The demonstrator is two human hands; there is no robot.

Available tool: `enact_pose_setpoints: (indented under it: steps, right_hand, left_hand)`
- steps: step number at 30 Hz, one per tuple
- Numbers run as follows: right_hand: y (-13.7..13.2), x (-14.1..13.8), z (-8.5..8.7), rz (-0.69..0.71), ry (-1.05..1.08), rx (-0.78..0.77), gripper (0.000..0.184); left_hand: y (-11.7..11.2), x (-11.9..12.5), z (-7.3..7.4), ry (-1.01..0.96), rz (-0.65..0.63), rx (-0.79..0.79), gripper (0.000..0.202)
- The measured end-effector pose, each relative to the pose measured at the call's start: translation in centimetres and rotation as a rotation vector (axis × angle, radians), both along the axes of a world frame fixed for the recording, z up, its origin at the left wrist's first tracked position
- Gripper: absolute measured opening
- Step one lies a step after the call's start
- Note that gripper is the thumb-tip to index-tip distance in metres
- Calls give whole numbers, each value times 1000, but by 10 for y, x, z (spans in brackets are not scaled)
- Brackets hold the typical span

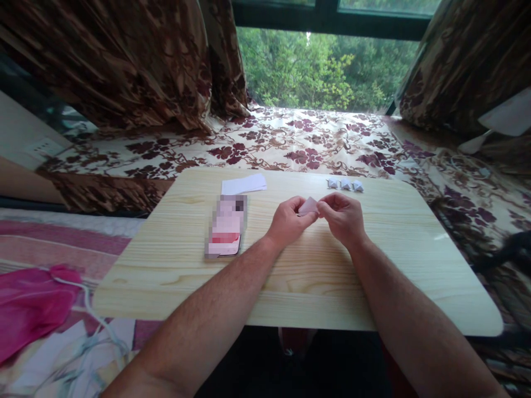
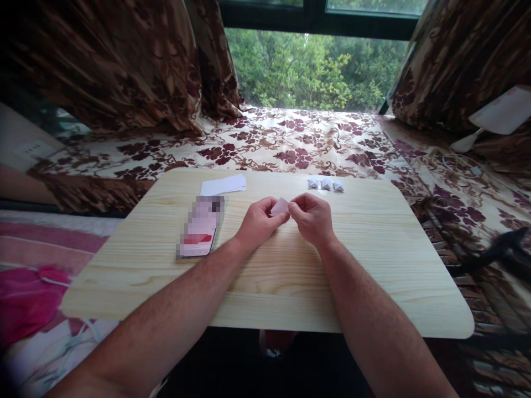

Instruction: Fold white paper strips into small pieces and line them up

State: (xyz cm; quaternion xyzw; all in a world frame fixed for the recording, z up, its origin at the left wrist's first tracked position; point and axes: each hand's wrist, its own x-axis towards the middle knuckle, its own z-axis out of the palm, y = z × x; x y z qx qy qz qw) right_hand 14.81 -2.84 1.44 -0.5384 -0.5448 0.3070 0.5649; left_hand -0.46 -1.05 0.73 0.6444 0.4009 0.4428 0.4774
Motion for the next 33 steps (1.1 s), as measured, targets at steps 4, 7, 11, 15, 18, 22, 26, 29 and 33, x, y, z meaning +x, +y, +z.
enact_pose_setpoints:
  steps: [4,7,11,15,18,22,26,29,33]
  right_hand:
    - [0,-2,1,41,24,-5,12]
    - [0,-2,2,68,24,-22,12]
    - [-1,-2,4,92,-1,-40,13]
    - [-3,-3,3,113,-16,-56,12]
    - [-3,-4,2,120,-40,-61,12]
    - [-3,-5,1,126,-34,-83,13]
    - [-2,-4,-1,155,-12,-90,14]
    - [-1,-2,-3,178,18,-93,13]
    - [-1,-2,-3,185,63,-101,12]
  left_hand:
    - [2,0,-4,-36,32,-4,21]
    - [3,0,-2,-72,42,-38,19]
    - [4,1,2,-158,54,-129,18]
    - [5,3,-1,-263,62,-165,19]
    - [6,4,-4,-290,66,-168,21]
    - [6,4,-5,-273,83,-154,24]
    - [6,5,-7,-285,96,-141,25]
    - [7,6,-9,-306,86,-148,26]
    - [8,6,-9,-325,75,-153,26]
